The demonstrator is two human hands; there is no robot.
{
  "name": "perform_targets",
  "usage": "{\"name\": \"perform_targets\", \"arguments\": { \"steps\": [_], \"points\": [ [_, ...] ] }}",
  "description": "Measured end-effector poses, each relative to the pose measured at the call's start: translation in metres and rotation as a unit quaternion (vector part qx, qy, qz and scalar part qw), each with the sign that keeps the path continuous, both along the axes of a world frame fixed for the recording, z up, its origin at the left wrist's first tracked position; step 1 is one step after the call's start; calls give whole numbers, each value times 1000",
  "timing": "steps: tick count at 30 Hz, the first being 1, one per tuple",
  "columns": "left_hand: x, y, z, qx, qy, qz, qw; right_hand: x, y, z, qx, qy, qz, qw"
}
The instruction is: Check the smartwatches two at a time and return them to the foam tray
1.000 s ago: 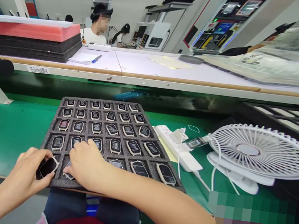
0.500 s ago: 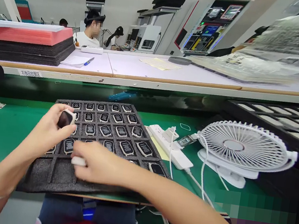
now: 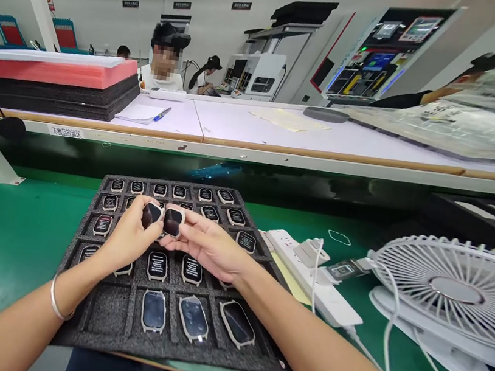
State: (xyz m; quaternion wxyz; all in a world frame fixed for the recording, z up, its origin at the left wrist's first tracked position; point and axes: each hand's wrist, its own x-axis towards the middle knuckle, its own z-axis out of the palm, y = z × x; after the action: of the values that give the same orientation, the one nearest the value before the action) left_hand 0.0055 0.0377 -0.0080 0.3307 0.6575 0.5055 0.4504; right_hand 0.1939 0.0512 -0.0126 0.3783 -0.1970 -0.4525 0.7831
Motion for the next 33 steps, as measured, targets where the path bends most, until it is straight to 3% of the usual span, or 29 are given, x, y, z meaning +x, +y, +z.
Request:
{"name": "perform_targets", "arguments": {
  "steps": [15,33],
  "points": [
    [2,-8,3,-16,-37,21,999,2,-8,-2,1,7,14,1000],
    [1,-12,1,13,4,22,1000,2,-8,-6,15,13,6,1000]
  ]
}}
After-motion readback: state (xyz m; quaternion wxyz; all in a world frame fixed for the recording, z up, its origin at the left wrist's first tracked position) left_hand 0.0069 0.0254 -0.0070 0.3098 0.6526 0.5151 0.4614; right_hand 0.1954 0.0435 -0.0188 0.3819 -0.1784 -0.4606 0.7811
